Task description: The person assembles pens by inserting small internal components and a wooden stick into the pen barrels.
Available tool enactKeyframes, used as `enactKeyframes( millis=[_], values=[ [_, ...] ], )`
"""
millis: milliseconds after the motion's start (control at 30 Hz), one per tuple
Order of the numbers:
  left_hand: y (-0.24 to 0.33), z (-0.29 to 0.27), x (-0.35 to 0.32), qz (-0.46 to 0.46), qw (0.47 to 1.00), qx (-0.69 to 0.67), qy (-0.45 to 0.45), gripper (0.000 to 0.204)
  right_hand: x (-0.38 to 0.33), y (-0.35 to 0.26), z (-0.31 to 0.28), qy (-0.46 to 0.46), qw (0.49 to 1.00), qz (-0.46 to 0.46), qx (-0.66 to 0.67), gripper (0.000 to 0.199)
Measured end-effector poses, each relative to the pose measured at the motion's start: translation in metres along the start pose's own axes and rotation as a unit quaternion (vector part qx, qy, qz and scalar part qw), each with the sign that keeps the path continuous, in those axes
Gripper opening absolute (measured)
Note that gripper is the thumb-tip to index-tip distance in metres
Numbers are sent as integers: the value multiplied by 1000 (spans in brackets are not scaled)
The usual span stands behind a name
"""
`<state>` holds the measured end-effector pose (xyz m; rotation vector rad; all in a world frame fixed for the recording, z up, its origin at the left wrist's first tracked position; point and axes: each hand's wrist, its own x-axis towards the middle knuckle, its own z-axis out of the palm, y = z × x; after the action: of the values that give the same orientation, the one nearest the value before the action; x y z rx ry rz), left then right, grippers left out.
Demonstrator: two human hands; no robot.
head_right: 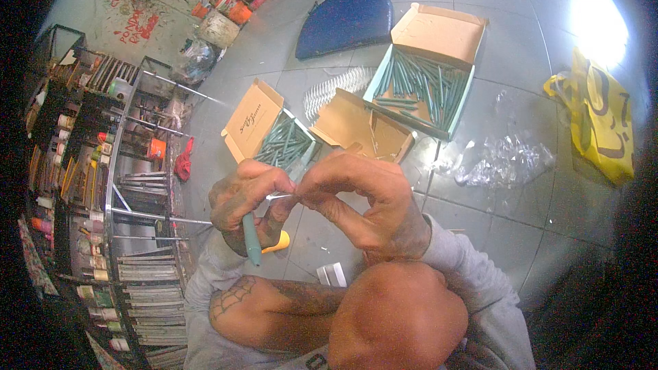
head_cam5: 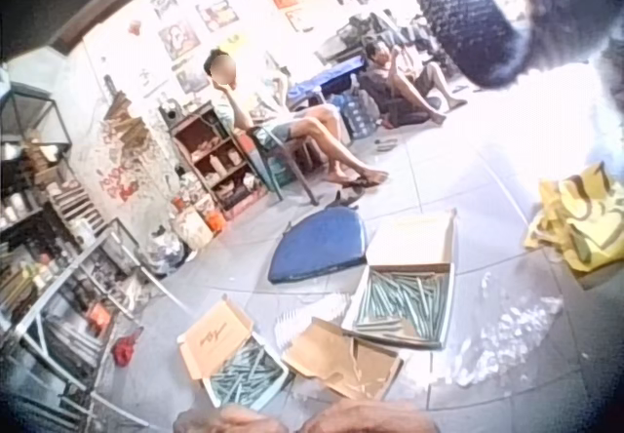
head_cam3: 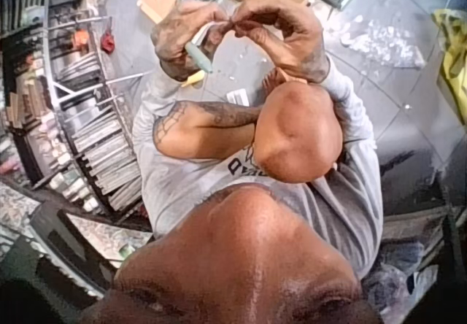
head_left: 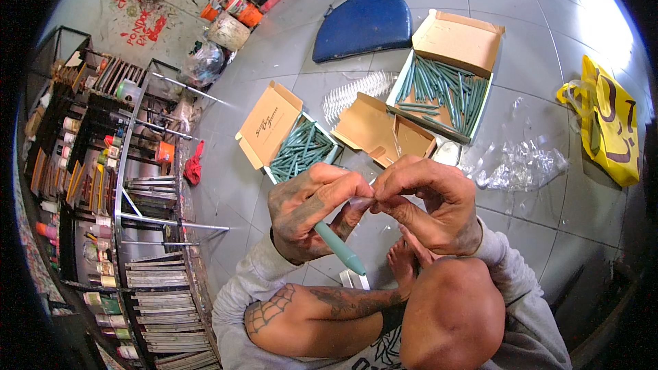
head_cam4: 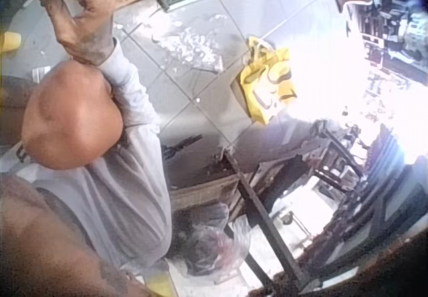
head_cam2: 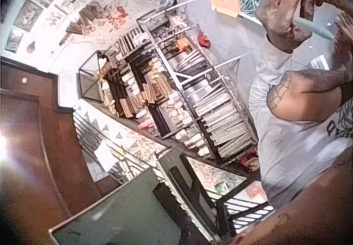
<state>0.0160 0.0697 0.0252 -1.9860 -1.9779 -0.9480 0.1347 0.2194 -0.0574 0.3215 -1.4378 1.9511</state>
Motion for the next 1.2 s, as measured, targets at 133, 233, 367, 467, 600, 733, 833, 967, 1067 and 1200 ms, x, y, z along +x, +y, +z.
enactKeyframes(
  millis=[133, 233, 367, 467, 600, 733, 833, 967, 1067, 1200],
  values=[
    [-4, 2, -3, 4, 1000, 6, 5, 21, -2, 1, 4, 23, 999, 7, 35, 17],
    [-3, 2, -2, -2, 1000, -2, 4, 21, -3, 2, 3, 25, 999, 18, 38, 17],
    [-2, 2, -3, 0, 1000, -10, 11, 21, -3, -2, 6, 41, 997, 31, 51, 16],
    [-1, 1, -3, 13, 1000, -18, 1, 27, 0, -2, 1, 7, 1000, 6, -7, 16],
    [-2, -3, -6, 33, 999, 10, -8, 30, 1, -1, 0, -11, 999, -31, -20, 15],
    [-5, -11, -12, 102, 991, 86, -9, 35, 3, 0, -1, -22, 998, -56, -28, 16],
    [-2, -12, -17, 123, 981, 149, -1, 33, 1, 6, 6, 4, 999, -47, 18, 24],
    [-8, -11, -9, 154, 979, 129, -21, 43, -1, 5, -2, 9, 998, -61, 2, 34],
    [-25, -10, -34, 37, 996, 76, 0, 27, 0, 5, -11, 51, 998, 12, -30, 33],
    [-26, 2, -53, -256, 945, -184, 82, 16, -53, 38, -101, 66, 960, 140, -235, 19]
  ],
)
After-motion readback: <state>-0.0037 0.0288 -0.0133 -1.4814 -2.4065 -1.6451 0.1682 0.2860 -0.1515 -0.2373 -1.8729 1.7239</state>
